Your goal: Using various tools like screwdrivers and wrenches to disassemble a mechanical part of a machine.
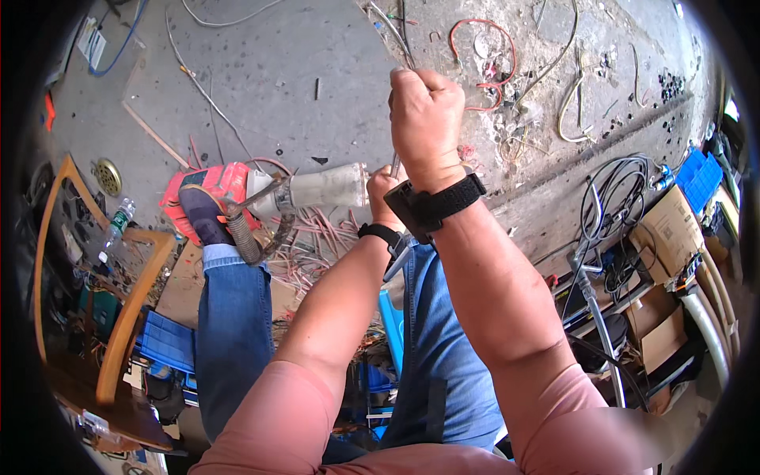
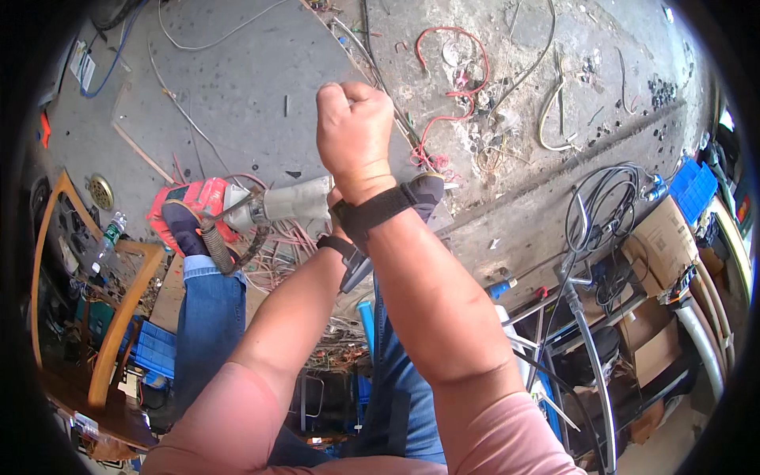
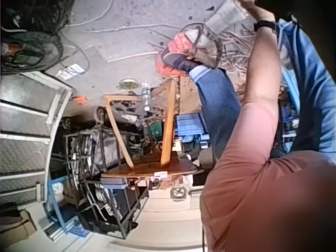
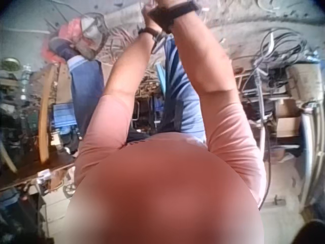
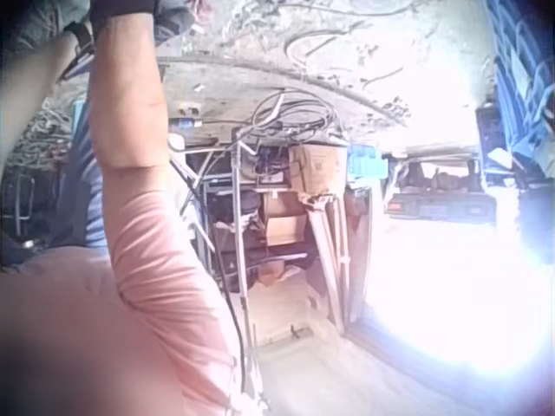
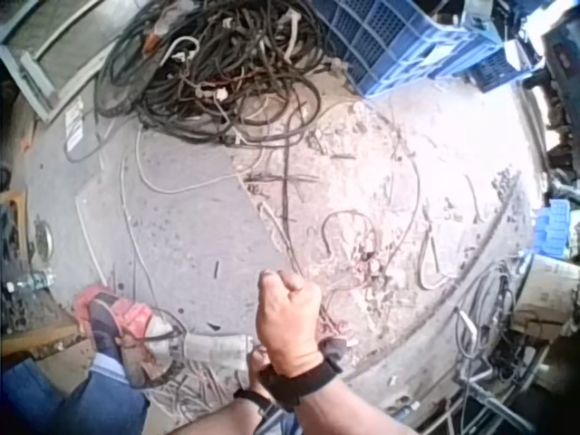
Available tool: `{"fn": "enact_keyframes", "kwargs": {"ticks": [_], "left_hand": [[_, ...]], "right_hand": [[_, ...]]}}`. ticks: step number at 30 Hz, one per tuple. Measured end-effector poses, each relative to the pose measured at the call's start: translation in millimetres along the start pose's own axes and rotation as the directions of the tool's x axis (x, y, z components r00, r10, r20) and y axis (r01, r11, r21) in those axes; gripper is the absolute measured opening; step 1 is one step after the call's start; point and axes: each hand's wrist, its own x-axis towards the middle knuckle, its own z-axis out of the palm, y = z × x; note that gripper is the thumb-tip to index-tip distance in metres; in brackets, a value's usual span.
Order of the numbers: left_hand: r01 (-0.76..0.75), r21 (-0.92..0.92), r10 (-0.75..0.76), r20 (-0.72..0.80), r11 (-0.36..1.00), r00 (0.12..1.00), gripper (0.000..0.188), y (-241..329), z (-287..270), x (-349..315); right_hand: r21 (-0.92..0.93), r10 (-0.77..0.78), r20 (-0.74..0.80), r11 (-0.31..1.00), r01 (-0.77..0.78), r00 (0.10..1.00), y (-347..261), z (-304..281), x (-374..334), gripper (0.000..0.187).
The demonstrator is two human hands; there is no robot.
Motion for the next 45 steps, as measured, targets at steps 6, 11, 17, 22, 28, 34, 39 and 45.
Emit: {"fn": "enact_keyframes", "kwargs": {"ticks": [6,11,17,22,28,34,39,45], "left_hand": [[-0.248,0.598,0.195,0.153,0.762,0.969,0.017,-23,-17,-14],[-0.370,0.576,0.236,0.295,0.729,0.926,0.022,30,-17,-31],[-0.270,0.384,0.184,0.245,0.883,0.952,0.022,-3,-35,-41],[-0.446,0.542,0.327,0.305,0.712,0.894,0.022,39,-25,-41],[-0.348,0.569,0.272,0.218,0.745,0.937,0.010,52,-30,-39],[0.763,-0.575,-0.865,0.177,0.295,0.469,0.026,96,-27,-34],[0.928,-0.269,-0.861,0.372,0.257,0.347,0.013,55,-32,-10],[0.863,-0.223,-0.744,0.438,0.454,0.504,0.024,32,-36,-25]], "right_hand": [[-0.052,-0.094,0.098,0.994,0.100,0.991,-3,-11,-77,0.030],[0.176,0.040,0.094,0.983,-0.056,0.995,5,-64,-77,0.030],[0.038,0.017,0.180,0.999,-0.024,0.984,-11,-59,-111,0.027],[-0.065,0.051,0.314,0.997,-0.032,0.948,-10,-85,-98,0.024],[-0.263,0.332,0.495,0.938,-0.225,0.803,-37,-78,-60,0.027],[-0.644,0.859,0.480,0.482,-0.593,0.177,-72,-78,-19,0.038],[-0.938,0.978,0.204,0.207,-0.277,0.039,-62,-66,4,0.028],[-0.915,0.938,0.324,0.343,-0.212,0.120,-28,-86,-14,0.019]]}}
